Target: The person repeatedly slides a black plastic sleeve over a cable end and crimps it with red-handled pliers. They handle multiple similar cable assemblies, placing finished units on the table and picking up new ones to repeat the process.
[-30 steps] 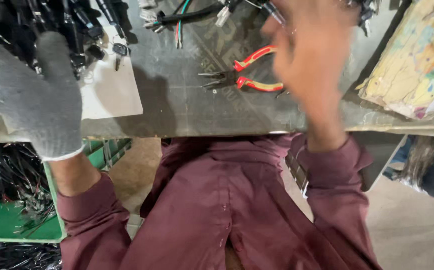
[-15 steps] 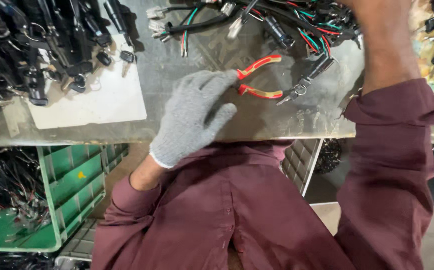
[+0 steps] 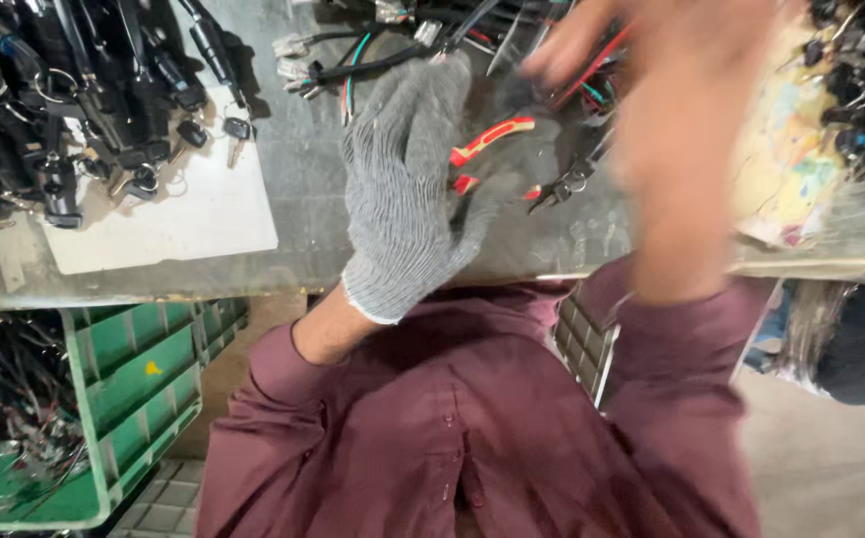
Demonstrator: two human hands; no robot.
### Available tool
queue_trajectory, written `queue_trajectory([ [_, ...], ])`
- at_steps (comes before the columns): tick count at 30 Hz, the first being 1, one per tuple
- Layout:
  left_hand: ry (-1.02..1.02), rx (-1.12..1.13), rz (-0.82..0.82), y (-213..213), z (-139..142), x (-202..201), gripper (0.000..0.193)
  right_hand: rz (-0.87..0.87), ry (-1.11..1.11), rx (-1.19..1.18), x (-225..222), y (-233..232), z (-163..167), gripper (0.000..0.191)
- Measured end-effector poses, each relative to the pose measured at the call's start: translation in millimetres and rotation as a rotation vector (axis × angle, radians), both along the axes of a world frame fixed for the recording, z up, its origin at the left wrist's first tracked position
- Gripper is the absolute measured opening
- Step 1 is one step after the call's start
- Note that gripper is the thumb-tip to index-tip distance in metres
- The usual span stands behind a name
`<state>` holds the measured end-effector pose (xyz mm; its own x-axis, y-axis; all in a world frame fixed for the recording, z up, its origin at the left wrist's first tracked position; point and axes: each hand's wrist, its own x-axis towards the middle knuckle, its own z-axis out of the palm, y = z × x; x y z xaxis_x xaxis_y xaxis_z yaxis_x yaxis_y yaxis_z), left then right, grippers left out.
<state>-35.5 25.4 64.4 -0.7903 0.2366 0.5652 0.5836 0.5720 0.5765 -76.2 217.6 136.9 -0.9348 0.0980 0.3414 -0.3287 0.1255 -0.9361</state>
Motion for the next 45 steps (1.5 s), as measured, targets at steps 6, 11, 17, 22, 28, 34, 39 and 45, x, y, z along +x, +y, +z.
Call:
queue_trajectory([
  [6,-0.654,0.425,-0.261,0,-15,13,0.042,0.130,-0.095,-0.831,48,-30,-68,0.030],
  [11,-0.888,0.892,-0.339,-19,-57,22,0.026,0.357,-0.341,-1.272,94,-61,-56,0.040],
  [17,-1.114,0.789,-0.377,-26,-28,20,0.029,0.348,0.024,-0.024,109,-47,-69,0.019],
  [22,-0.844,1.601,-0.796,-34,3,6,0.038,0.304,0.008,0.608,100,-48,-93,0.017],
  [28,-0.692,0.691,-0.543,-33,-4,13,0.027,0.117,0.147,0.636,79,-40,-85,0.019],
  [34,-0.085,0.068,-0.365,-5,-16,39,0.026,0.188,0.041,0.131,75,-16,-30,0.057],
  [39,-0.821,0.209,-0.757,16,-7,53,0.013,0.478,0.077,-0.780,73,25,-34,0.040],
  [45,-0.363,0.133,-0.654,-10,-17,32,0.020,0.348,0.266,-0.760,76,66,-88,0.038],
])
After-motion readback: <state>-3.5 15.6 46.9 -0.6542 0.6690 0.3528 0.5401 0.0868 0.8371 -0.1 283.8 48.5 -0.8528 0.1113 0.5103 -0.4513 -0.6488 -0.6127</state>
